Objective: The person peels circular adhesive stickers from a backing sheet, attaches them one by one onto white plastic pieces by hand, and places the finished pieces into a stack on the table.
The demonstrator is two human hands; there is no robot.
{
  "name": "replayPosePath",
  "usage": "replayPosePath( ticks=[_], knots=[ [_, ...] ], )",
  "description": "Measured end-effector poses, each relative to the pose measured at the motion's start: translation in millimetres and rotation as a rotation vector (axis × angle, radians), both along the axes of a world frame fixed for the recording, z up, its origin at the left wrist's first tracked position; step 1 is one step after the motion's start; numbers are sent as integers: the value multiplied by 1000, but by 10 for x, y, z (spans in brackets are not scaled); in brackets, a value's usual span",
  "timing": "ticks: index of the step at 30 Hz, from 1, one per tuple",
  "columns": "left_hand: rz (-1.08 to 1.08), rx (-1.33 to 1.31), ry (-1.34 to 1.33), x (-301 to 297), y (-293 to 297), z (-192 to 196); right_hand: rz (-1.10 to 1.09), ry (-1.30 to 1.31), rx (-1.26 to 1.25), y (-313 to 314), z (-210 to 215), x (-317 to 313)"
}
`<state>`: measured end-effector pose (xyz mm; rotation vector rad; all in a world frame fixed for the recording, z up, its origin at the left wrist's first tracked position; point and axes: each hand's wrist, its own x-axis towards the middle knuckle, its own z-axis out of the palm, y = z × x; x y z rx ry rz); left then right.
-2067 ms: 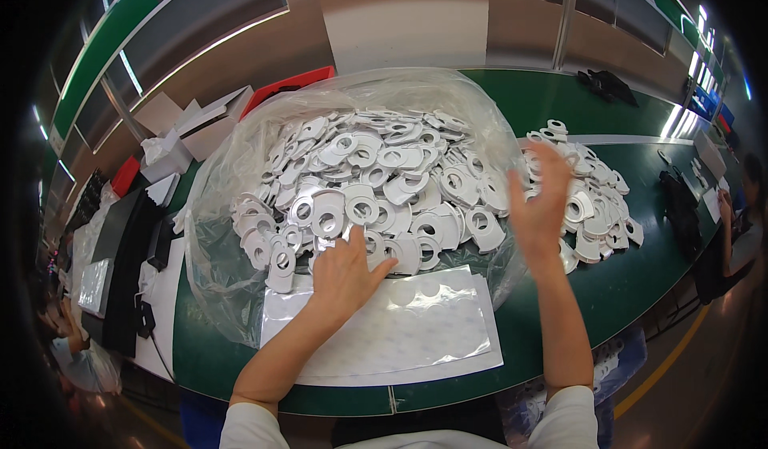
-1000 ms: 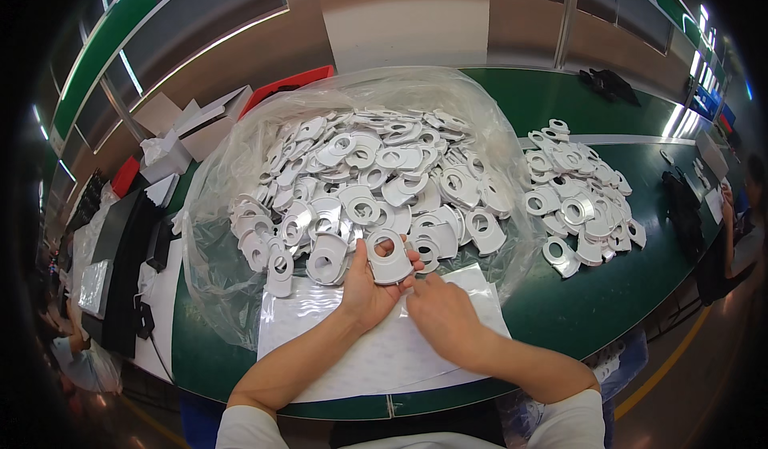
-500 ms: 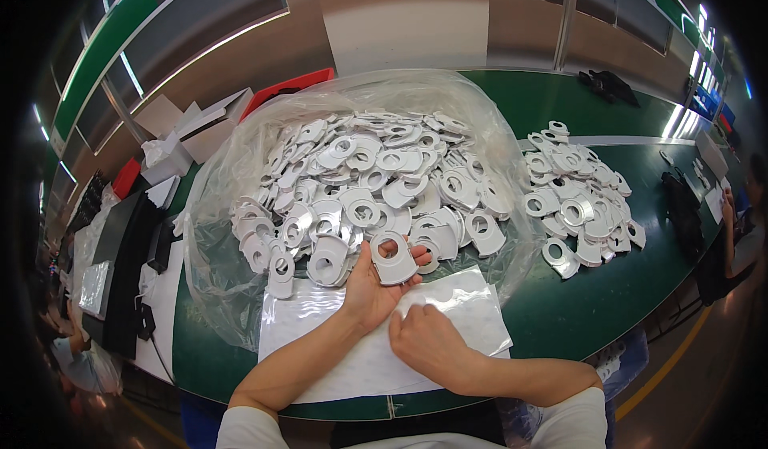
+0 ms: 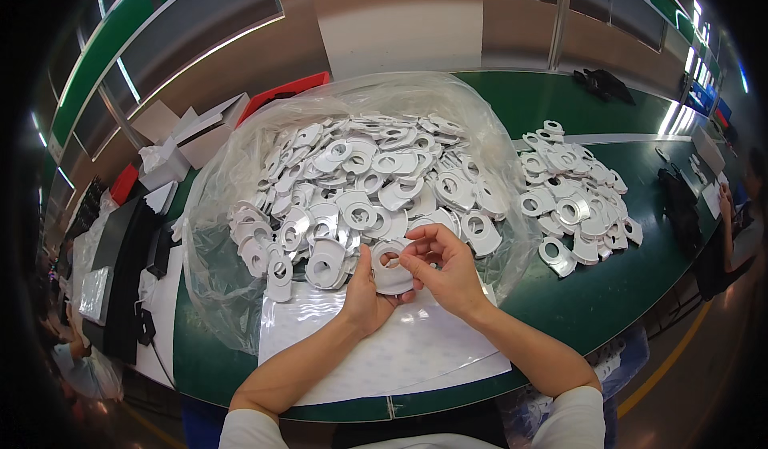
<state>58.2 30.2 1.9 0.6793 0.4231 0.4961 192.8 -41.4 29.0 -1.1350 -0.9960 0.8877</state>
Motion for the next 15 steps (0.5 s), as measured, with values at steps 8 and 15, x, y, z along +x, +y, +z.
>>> replayPosePath(
  ticks=[8, 15],
  knots=[
    [-27, 30, 6, 4, -20, 12, -40, 14, -23, 27, -66, -15],
    [-28, 17, -1, 1, -16, 1, -36, 5, -31, 27, -63, -12]
  ],
)
